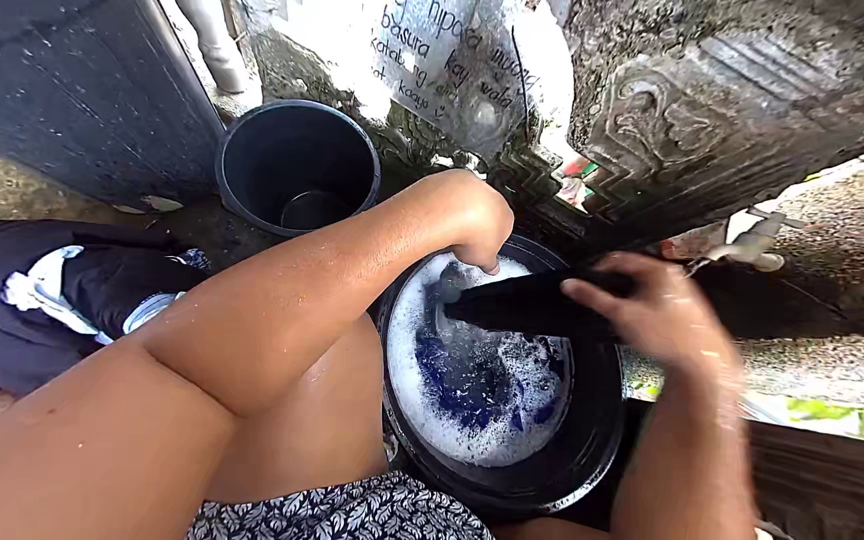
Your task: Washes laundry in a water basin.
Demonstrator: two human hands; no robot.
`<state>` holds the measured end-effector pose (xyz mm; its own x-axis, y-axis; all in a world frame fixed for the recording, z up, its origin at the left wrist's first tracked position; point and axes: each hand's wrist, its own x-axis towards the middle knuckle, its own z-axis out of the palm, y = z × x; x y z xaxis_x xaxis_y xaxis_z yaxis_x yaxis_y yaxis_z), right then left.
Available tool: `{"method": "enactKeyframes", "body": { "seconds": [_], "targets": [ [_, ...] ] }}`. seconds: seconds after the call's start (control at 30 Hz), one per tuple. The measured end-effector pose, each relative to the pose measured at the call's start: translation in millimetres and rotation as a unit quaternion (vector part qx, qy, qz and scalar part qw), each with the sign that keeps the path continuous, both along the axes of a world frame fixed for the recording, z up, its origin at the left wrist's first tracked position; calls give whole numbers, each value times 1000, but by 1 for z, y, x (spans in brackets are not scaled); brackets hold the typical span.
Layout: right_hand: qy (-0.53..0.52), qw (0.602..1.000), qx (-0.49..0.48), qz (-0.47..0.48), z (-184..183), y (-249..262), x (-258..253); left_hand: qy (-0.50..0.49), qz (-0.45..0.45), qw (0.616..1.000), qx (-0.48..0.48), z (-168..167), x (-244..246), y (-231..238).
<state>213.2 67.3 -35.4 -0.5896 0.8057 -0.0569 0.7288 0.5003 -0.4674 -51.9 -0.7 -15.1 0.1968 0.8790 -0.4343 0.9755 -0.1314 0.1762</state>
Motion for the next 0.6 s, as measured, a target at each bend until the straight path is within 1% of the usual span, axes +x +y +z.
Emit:
{"method": "enactKeyframes", "body": {
  "seconds": [0.1,0.17,0.2,0.27,0.33,0.4,0.47,0.53,0.6],
  "targets": [
    [-49,995,-90,-18,-137,22,-16,0,2,1000,-13,0,-2,0],
    [-105,984,-137,-50,-223,23,-24,0,-5,1000,-20,-2,-2,0],
    [-136,976,-156,-68,-257,19,-27,-1,-8,1000,-25,-2,-3,1],
    [-210,956,-180,-100,-308,12,-26,0,-11,999,-34,-1,-4,1],
    [-253,941,-178,-133,-339,7,-22,5,-9,999,-42,1,-5,1],
    [-256,932,-184,-178,-347,-5,-24,7,-11,999,-41,0,-5,1],
    [-245,927,-178,-221,-352,-31,-33,5,-19,999,-42,-2,-1,1],
    [-231,938,-157,-206,-368,-61,-34,-5,-35,999,-36,-5,2,1],
    [-225,953,-162,-123,-380,-84,-17,2,-43,998,-52,-4,3,5]
  ]
}}
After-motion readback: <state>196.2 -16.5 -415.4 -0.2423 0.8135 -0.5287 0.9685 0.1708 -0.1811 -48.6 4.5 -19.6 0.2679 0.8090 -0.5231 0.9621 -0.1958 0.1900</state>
